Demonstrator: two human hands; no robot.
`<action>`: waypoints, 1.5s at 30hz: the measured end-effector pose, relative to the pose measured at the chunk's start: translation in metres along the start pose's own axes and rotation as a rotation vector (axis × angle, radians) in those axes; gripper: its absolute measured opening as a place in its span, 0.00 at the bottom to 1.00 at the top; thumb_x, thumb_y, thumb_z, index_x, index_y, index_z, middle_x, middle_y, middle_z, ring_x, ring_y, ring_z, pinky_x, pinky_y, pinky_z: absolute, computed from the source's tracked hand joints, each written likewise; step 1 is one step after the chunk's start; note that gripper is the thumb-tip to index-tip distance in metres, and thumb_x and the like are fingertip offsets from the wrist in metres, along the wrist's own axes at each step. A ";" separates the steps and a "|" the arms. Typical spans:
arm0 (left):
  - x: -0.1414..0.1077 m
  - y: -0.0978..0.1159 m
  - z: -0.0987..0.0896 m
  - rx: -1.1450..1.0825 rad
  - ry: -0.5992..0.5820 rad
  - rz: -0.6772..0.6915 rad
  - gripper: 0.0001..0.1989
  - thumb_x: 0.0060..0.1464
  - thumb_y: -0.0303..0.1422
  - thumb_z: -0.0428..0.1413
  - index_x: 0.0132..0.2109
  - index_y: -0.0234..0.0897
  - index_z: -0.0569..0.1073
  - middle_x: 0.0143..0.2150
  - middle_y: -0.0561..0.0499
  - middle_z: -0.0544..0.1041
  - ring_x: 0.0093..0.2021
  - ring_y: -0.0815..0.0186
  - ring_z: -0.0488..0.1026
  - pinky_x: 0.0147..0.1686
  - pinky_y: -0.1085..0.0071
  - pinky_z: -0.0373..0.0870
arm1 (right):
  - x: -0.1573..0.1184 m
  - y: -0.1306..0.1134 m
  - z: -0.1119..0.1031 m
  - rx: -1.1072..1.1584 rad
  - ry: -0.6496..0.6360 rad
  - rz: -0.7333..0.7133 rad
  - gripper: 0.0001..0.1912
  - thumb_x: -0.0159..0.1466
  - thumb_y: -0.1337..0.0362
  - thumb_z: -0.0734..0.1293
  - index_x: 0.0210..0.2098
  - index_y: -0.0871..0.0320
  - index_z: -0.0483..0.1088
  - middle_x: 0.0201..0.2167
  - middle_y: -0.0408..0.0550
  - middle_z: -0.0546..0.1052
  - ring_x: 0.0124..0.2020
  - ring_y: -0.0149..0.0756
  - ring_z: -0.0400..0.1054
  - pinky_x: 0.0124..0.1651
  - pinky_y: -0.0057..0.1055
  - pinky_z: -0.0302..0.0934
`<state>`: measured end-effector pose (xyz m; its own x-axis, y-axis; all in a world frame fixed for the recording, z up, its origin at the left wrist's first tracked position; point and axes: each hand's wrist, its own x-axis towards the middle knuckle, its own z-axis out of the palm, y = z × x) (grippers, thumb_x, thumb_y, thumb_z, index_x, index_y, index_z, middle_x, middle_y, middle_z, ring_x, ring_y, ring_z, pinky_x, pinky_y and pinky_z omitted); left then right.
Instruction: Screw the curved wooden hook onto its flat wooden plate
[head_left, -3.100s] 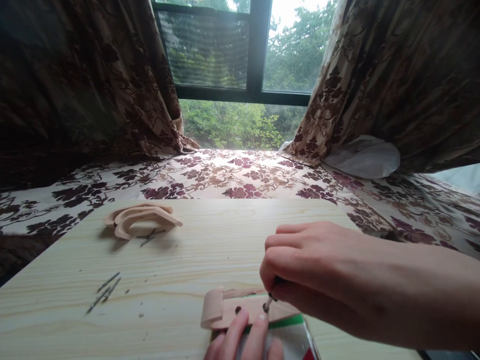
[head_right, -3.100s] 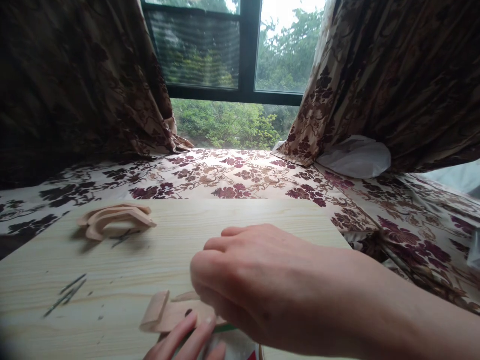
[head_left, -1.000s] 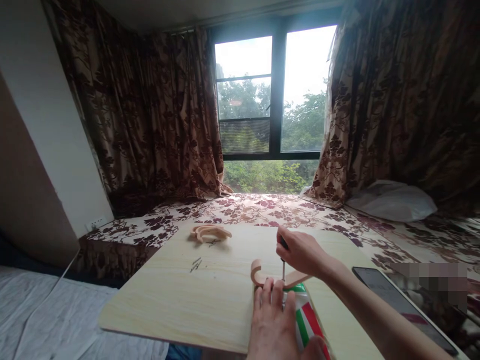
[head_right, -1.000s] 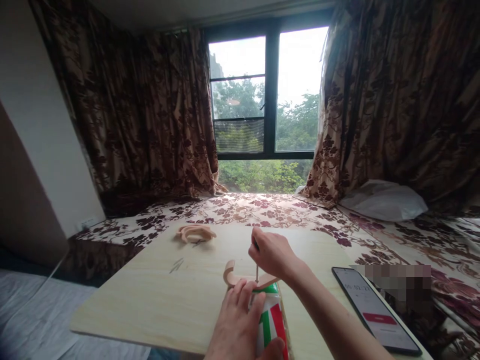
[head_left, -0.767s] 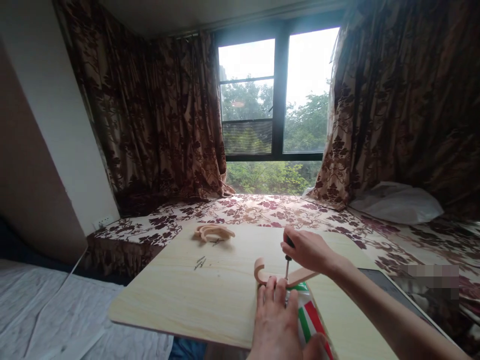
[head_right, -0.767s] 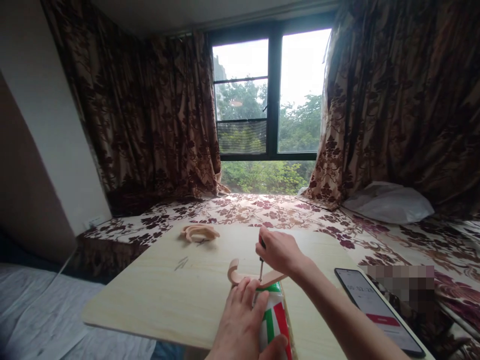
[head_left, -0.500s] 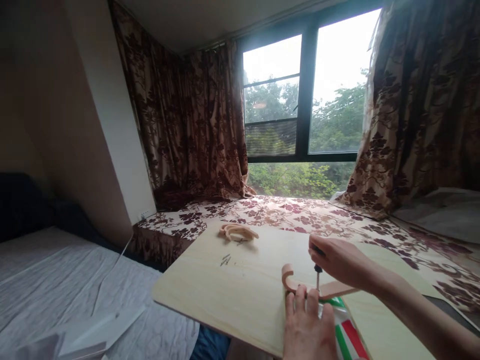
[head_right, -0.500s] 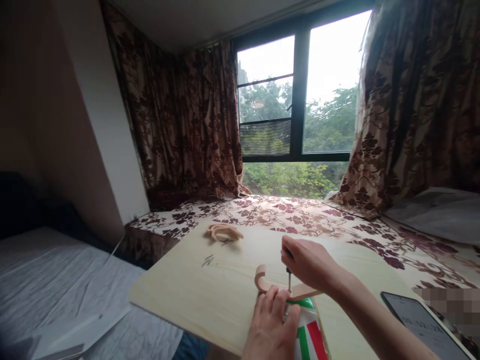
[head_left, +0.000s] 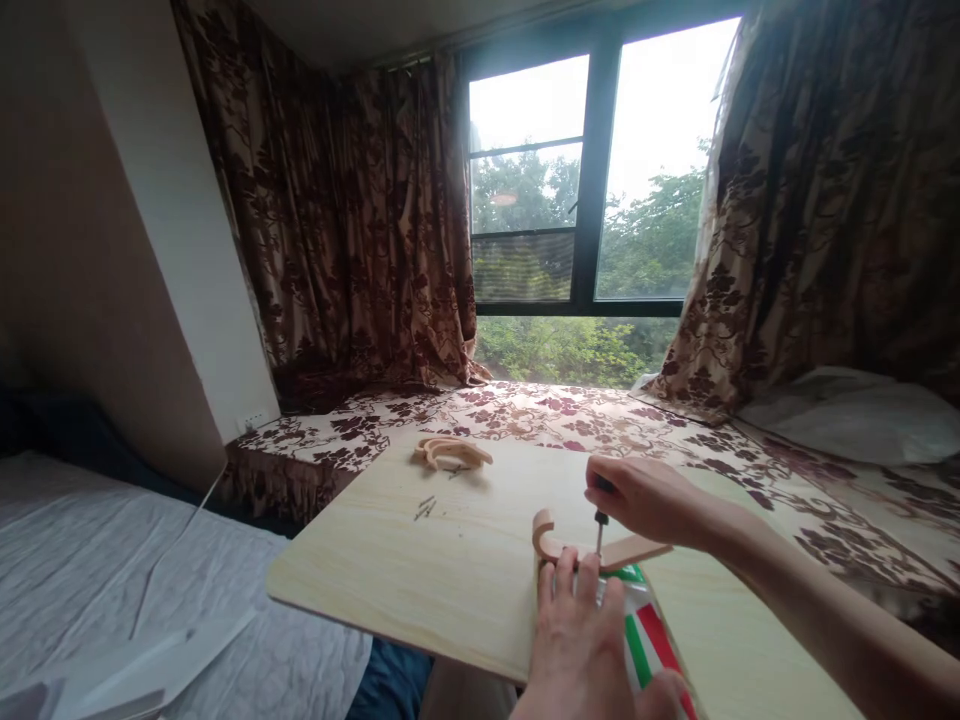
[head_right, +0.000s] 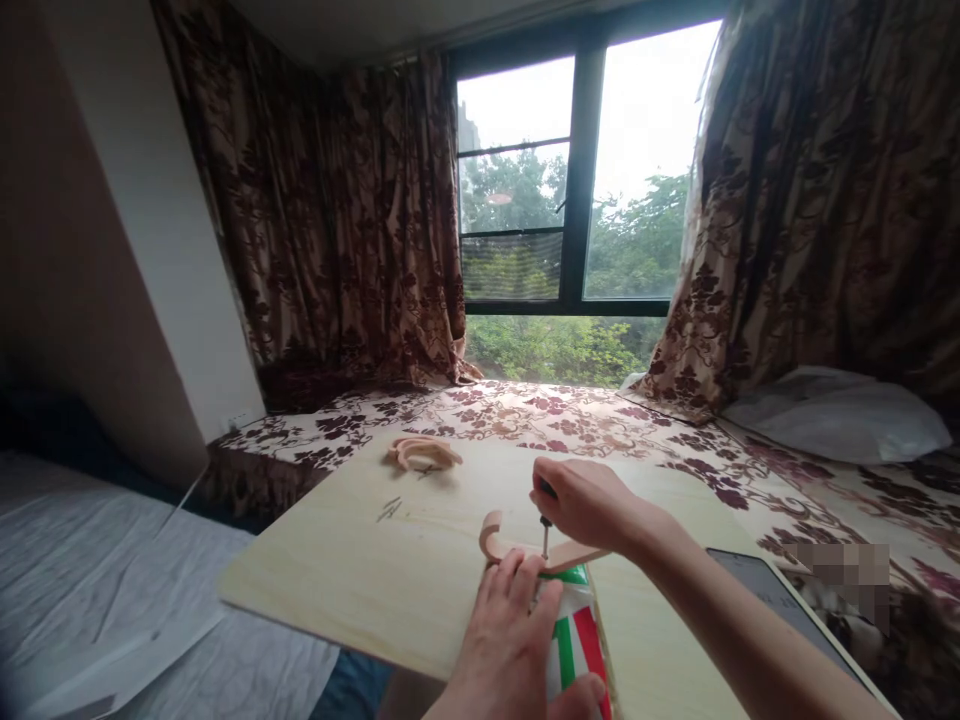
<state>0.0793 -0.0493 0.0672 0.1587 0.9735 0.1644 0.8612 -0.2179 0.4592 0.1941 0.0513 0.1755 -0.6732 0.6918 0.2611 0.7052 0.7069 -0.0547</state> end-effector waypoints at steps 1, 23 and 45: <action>-0.002 0.002 -0.002 0.006 0.017 0.005 0.37 0.43 0.50 0.55 0.59 0.37 0.63 0.65 0.41 0.55 0.66 0.46 0.44 0.63 0.48 0.41 | 0.000 0.001 0.003 -0.009 0.003 0.029 0.07 0.62 0.64 0.59 0.32 0.57 0.67 0.27 0.46 0.76 0.26 0.33 0.66 0.28 0.27 0.48; -0.002 0.013 -0.016 0.211 0.130 0.122 0.26 0.53 0.45 0.48 0.54 0.33 0.68 0.60 0.39 0.63 0.62 0.49 0.55 0.60 0.48 0.53 | 0.009 0.012 -0.010 -0.079 -0.063 0.124 0.16 0.64 0.55 0.57 0.37 0.58 0.71 0.36 0.52 0.77 0.36 0.39 0.70 0.29 0.27 0.52; -0.002 0.013 -0.015 0.202 0.122 0.128 0.25 0.54 0.45 0.48 0.54 0.35 0.66 0.60 0.41 0.61 0.63 0.50 0.53 0.60 0.49 0.52 | 0.010 0.007 -0.023 -0.035 -0.111 0.003 0.13 0.62 0.62 0.57 0.38 0.56 0.72 0.36 0.49 0.78 0.35 0.37 0.70 0.28 0.27 0.51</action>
<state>0.0827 -0.0550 0.0863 0.2234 0.9208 0.3198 0.9189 -0.3084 0.2461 0.1975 0.0601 0.1995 -0.6900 0.7074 0.1529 0.7134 0.7004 -0.0211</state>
